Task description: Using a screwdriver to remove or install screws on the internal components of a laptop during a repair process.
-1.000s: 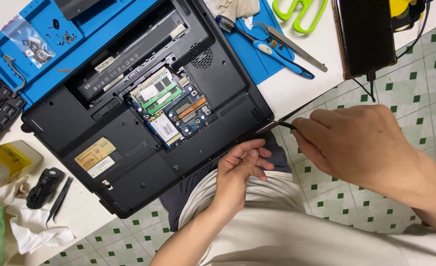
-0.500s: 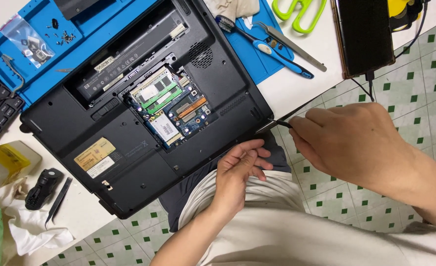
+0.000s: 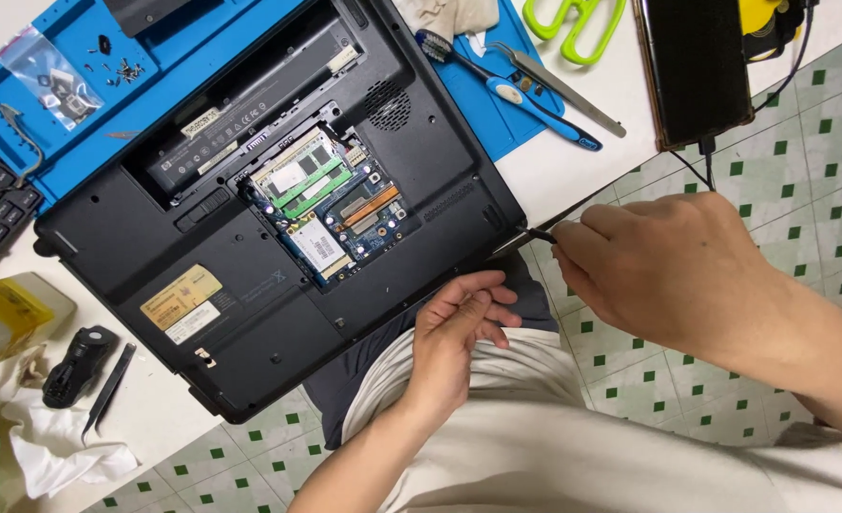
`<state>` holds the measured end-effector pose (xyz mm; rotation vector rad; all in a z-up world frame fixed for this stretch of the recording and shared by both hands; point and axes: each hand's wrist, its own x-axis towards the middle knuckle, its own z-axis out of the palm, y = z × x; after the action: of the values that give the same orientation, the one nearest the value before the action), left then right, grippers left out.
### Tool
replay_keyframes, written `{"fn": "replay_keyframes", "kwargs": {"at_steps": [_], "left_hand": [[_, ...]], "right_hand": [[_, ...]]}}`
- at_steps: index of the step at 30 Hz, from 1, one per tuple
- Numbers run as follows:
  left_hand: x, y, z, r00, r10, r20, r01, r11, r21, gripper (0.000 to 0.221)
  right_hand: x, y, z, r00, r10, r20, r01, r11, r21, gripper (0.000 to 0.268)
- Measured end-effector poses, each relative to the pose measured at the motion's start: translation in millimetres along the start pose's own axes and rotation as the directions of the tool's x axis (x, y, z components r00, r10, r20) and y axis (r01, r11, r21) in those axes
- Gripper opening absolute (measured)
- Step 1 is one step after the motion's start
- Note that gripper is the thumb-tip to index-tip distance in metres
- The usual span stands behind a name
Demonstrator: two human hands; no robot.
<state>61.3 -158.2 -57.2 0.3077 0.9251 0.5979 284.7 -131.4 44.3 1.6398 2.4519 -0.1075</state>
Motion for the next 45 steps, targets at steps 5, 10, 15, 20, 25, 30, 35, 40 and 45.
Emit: {"fn": "replay_keyframes", "kwargs": {"at_steps": [5,10,15,20,25,30,35,40,45], "left_hand": [[1,-2,-1,1.0,-0.008,-0.015,0.008,1.0,0.0,0.026],[0,-1,-1,1.0,-0.003,-0.003,0.003,1.0,0.008,0.026],[-1,-1,-1,1.0,0.01,0.016,-0.01,1.0,0.007,0.026],[0,-4,-1,1.0,0.001,0.015,-0.001,1.0,-0.002,0.025],[1,-6,1,1.0,-0.011,0.011,0.011,1.0,0.0,0.025],[2,-8,5,1.0,-0.011,0.012,0.011,1.0,0.013,0.025],[5,-14,10,1.0,-0.018,0.012,0.017,0.998,0.059,0.026],[-1,-13,23,0.985,0.17,0.019,-0.166,0.924,0.345,0.023],[25,44,37,0.473,0.66,0.584,-0.658,-0.176,0.732,0.028]], "right_hand": [[4,-2,1,1.0,0.011,-0.02,-0.011,1.0,0.017,0.035],[8,-3,-2,0.998,0.028,-0.061,-0.026,0.999,0.027,0.037],[13,-3,-10,0.999,-0.017,-0.051,0.019,0.999,0.033,0.039],[16,-5,-12,1.0,-0.022,-0.019,0.021,0.998,-0.052,0.029],[22,-4,-15,0.995,-0.009,0.095,0.016,0.996,-0.082,0.007],[29,-3,-13,0.895,0.019,0.446,-0.016,1.0,-0.012,0.013],[35,0,-23,0.946,-0.086,0.312,0.088,0.996,0.007,0.018],[41,1,-13,0.946,-0.108,0.305,0.126,0.991,-0.038,0.022],[44,3,5,0.969,-0.047,0.244,0.068,0.995,-0.079,0.012]]}}
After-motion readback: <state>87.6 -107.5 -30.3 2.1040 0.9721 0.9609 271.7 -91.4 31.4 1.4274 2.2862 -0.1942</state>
